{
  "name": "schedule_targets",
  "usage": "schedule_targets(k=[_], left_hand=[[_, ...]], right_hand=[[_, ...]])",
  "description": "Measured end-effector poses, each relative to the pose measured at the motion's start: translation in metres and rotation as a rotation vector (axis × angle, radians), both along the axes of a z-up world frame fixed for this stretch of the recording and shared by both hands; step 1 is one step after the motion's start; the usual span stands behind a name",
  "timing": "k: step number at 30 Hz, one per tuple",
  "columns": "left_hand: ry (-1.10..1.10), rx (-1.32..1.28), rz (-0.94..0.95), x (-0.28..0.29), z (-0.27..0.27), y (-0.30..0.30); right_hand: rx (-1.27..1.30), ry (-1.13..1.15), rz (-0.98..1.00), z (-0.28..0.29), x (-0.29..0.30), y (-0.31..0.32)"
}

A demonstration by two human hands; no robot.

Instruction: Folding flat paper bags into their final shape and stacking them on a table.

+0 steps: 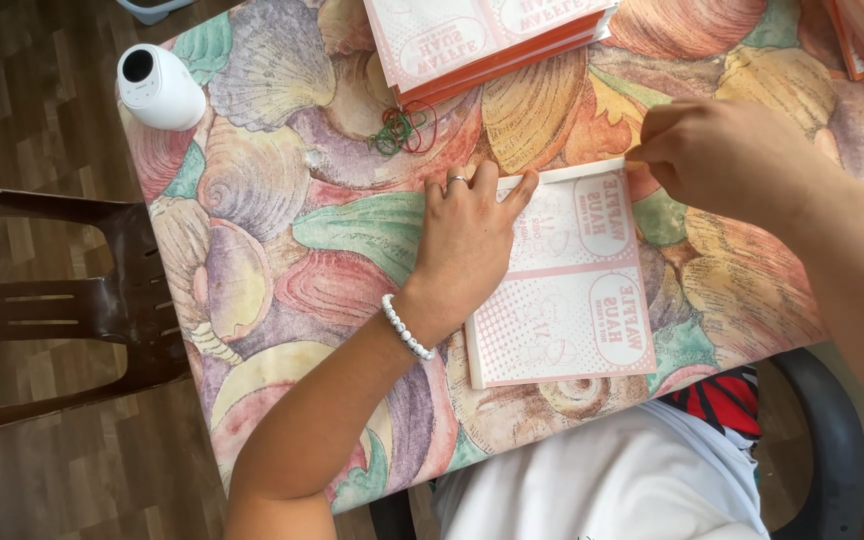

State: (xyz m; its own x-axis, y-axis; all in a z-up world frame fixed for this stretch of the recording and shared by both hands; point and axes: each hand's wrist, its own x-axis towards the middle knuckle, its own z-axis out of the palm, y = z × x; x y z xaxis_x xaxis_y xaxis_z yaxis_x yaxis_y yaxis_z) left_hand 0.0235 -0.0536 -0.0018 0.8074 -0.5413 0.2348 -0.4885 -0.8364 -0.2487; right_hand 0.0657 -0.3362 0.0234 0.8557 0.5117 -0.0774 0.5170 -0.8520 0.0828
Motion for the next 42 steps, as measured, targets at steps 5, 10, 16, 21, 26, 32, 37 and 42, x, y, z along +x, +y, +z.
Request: schedule_targets(k=[5,10,16,21,26,32,37,42], left_hand=[[0.186,-0.229,0.037,0.014,0.003,0.009],[0.397,-0.429,0.059,0.034,-0.002,0.026],[0.428,-0.768,-0.017,0.034,0.013,0.032],[0.61,-1.503,-0.112,0.035,0.028,0.039],[0.585,-1.725,-0.156,0.031,0.028,0.032],[1.016,-1.924,-0.127,0.034,-0.002,0.031],[1.044,-1.844,-0.135,0.028,-0.006,0.024],[0.959,-1.879,0.004,0.025,-0.003,0.022]], right_hand=[[0.303,-0.073,0.086,0.01,0.018,0.011],[0.761,0.073,-0.02,0.006,0.013,0.013],[1.304,0.671,-0.11,-0.004,0.009,-0.003],[1.33,0.721,-0.156,0.011,0.002,0.01],[1.385,0.736,-0.214,-0.001,-0.006,0.025],[1.486,0.469,-0.476,-0.005,-0.005,0.019],[1.553,0.432,-0.444,-0.01,-0.003,0.01],[1.401,0.367,-0.263,-0.022,-0.001,-0.012]])
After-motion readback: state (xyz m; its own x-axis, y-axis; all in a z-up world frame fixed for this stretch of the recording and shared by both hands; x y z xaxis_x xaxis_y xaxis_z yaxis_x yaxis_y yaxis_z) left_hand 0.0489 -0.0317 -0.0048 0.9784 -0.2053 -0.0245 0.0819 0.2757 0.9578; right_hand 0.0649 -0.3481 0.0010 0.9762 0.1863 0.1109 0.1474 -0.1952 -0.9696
